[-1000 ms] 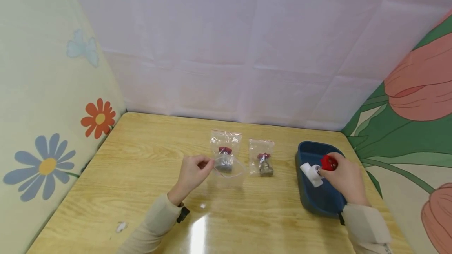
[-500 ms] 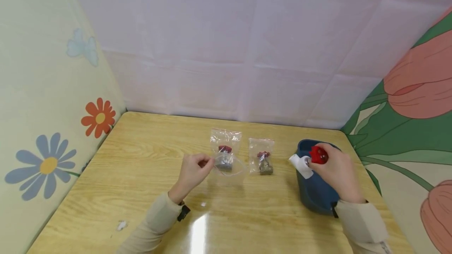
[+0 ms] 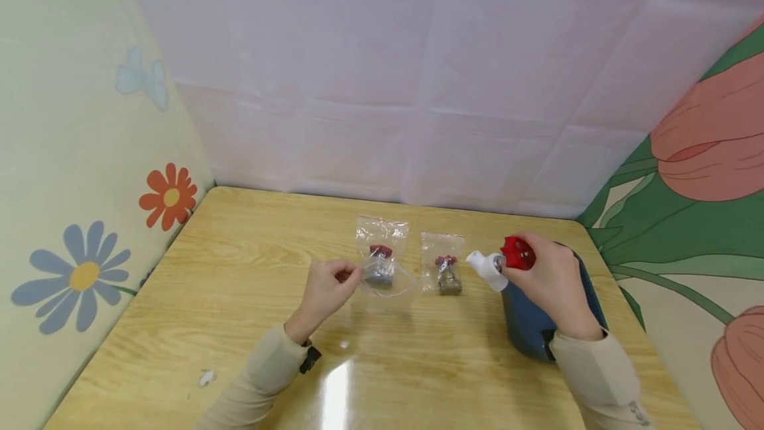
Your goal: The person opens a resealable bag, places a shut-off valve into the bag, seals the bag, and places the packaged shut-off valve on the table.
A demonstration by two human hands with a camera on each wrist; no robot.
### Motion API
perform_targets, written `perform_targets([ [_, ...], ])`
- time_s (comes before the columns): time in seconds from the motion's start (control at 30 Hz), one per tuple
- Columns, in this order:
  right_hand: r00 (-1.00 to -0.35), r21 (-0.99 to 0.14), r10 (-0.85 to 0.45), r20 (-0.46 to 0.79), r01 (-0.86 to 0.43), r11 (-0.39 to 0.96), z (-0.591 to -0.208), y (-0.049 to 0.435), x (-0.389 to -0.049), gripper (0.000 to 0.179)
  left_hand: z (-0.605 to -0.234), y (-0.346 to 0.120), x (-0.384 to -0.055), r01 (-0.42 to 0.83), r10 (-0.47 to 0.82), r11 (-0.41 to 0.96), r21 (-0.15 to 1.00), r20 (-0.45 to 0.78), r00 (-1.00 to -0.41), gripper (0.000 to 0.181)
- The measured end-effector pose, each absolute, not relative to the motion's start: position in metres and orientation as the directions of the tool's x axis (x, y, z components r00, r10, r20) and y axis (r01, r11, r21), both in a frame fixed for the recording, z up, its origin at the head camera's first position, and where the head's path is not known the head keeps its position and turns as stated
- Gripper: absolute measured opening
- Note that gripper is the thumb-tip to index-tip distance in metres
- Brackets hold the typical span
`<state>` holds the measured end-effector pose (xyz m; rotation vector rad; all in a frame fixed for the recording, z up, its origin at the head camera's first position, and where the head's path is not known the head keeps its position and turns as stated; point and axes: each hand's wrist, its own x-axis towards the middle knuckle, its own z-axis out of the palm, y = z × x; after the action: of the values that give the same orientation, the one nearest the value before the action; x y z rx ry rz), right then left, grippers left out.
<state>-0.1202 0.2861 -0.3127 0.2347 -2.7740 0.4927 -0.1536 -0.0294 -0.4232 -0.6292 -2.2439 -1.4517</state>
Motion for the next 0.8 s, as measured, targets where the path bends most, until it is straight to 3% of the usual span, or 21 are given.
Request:
perform_targets([
  [0.27, -0.899, -0.281, -0.167, 0.406, -0.297, 0.913, -0.308, 0.269, -0.12, 0.045, -0.423, -0.029, -0.153, 0.562, 0.157, 0.366, 0.742, 0.546, -0.823, 0.011],
  [0.8, -0.858, -0.271, -0.273, 0.435, -0.414, 0.869, -0.295, 0.242, -0.123, 0.047, -0.422, -0.029, -0.154, 0.572, 0.159, 0.381, 0.727, 0.558, -0.815, 0.011],
])
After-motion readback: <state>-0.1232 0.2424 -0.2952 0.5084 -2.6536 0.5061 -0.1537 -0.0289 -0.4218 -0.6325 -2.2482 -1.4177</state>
